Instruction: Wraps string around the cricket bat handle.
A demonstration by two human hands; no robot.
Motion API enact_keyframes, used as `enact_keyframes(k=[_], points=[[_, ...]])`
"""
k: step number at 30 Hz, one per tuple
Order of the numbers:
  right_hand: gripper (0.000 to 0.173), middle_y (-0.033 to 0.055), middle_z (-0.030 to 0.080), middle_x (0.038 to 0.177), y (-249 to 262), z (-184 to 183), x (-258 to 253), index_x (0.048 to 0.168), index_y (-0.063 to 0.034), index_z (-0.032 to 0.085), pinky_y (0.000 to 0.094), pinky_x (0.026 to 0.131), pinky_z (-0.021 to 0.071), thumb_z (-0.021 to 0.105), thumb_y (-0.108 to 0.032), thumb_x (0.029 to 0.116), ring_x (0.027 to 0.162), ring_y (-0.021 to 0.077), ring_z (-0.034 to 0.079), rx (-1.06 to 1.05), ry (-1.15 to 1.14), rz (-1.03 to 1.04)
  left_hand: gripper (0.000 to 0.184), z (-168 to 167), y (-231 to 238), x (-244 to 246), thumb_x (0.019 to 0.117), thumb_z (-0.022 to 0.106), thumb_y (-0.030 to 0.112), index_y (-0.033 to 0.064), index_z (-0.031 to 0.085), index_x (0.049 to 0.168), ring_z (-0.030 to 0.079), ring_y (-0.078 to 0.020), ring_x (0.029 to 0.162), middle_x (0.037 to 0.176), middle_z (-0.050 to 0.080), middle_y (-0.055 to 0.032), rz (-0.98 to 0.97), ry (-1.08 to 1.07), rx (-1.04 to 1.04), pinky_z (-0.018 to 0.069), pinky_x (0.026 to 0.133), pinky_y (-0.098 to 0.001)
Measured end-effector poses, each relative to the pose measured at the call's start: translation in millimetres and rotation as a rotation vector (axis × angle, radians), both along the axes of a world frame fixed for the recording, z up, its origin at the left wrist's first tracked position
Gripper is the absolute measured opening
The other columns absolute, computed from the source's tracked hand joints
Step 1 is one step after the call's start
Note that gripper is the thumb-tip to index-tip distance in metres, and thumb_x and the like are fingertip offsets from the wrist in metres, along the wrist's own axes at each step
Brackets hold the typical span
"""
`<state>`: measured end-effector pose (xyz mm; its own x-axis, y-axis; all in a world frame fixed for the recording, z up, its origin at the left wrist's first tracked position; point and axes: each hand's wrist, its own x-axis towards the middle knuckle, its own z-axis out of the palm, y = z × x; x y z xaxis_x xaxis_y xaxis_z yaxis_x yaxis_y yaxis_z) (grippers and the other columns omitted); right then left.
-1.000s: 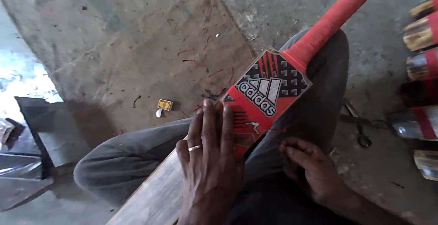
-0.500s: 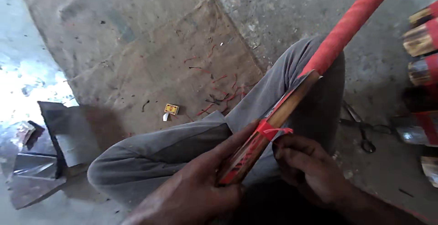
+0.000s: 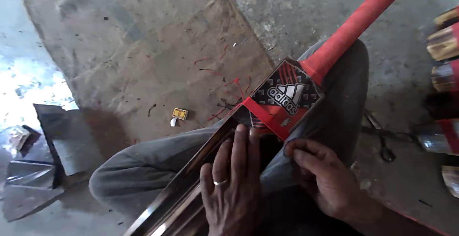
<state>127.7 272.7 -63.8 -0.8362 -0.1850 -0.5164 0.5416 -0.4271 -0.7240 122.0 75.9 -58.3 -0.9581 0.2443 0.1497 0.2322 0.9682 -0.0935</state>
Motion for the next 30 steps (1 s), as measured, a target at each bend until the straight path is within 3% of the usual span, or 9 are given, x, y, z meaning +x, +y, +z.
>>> enact_keyframes(k=[8,10,13,17,20,24,27,29,30], points=[[0.018,0.0019,0.052,0.071,13,-22,25,0.111,-0.011,0.072,0.0202,0.047,0.0393,0.06,-0.022,0.1032,0.052,0.0057,0.043,-0.132,-0.062,-0.012,0.074,9,-6,-7,0.0931,0.064,0.057,0.0328,0.039,0.158,0.053,-0.0225,0.13,0.163,0.037,0.005,-0.042,-0.014,0.041,0.0463,0.092,-0.0451],[0.02,0.0,0.048,0.067,14,-28,24,0.114,-0.0127,0.071,0.0211,0.048,0.0402,0.057,-0.023,0.1034,0.052,0.006,0.043,-0.142,-0.088,-0.004,0.072,13,-6,-10,0.0932,0.064,0.057,0.0365,0.039,0.157,0.054,-0.0261,0.127,0.162,0.038,0.0014,-0.061,-0.047,0.07,0.0475,0.09,-0.047],[0.019,-0.0017,0.043,0.064,13,-32,21,0.114,-0.0136,0.069,0.021,0.048,0.039,0.056,-0.023,0.1036,0.05,0.0056,0.041,-0.169,-0.108,-0.031,0.063,15,-7,-15,0.0934,0.064,0.058,0.0505,0.041,0.152,0.054,-0.0289,0.127,0.161,0.039,-0.002,-0.094,-0.052,0.083,0.0491,0.086,-0.0485],[0.018,-0.0021,0.044,0.065,11,-27,17,0.113,-0.0128,0.069,0.0203,0.048,0.0381,0.058,-0.023,0.1037,0.051,0.0048,0.041,-0.216,-0.053,-0.01,0.06,29,-13,-26,0.0933,0.066,0.051,0.053,0.045,0.149,0.057,-0.0305,0.124,0.159,0.042,-0.0033,-0.135,-0.123,0.147,0.0521,0.081,-0.0499],[0.018,-0.002,0.046,0.066,7,-11,8,0.112,-0.0143,0.07,0.0201,0.048,0.0379,0.056,-0.023,0.1045,0.052,0.004,0.041,-0.198,0.053,0.049,0.067,54,-29,-40,0.0895,0.068,0.04,0.0528,0.043,0.15,0.054,-0.0295,0.129,0.157,0.043,-0.0022,-0.225,-0.319,0.314,0.0556,0.083,-0.0523],[0.018,0.0016,0.052,0.072,0,11,-7,0.113,-0.0142,0.07,0.0196,0.047,0.039,0.055,-0.022,0.1053,0.052,0.0043,0.043,-0.173,0.164,0.074,0.079,73,-51,-57,0.0843,0.073,0.027,0.0504,0.04,0.153,0.063,-0.0099,0.115,0.145,0.052,0.0102,-0.255,-0.758,0.751,0.0628,0.084,-0.0373],[0.017,0.0037,0.055,0.074,-5,12,-15,0.111,-0.0134,0.07,0.0201,0.048,0.0383,0.055,-0.02,0.1055,0.053,0.0053,0.043,-0.178,0.156,0.06,0.077,63,-63,-67,0.0906,0.074,0.025,0.0445,0.039,0.156,0.069,-0.0129,0.103,0.135,0.063,0.0074,-0.184,-1.059,0.998,0.0637,0.083,-0.036],[0.019,0.0026,0.054,0.074,-9,7,-22,0.112,-0.0139,0.07,0.02,0.048,0.0391,0.054,-0.021,0.1058,0.053,0.0055,0.043,-0.158,0.146,0.068,0.067,61,-65,-66,0.0949,0.072,0.035,0.0462,0.042,0.154,0.068,-0.0096,0.096,0.128,0.066,0.0111,-0.146,-0.904,0.913,0.0622,0.079,-0.0342],[0.019,0.0022,0.055,0.075,-11,7,-28,0.114,-0.014,0.07,0.0201,0.049,0.0398,0.055,-0.022,0.1058,0.054,0.0057,0.044,-0.138,0.147,0.07,0.061,64,-63,-61,0.0974,0.066,0.042,0.0463,0.042,0.154,0.066,-0.007,0.109,0.139,0.06,0.0158,-0.138,-0.712,0.756,0.0606,0.087,-0.0371]])
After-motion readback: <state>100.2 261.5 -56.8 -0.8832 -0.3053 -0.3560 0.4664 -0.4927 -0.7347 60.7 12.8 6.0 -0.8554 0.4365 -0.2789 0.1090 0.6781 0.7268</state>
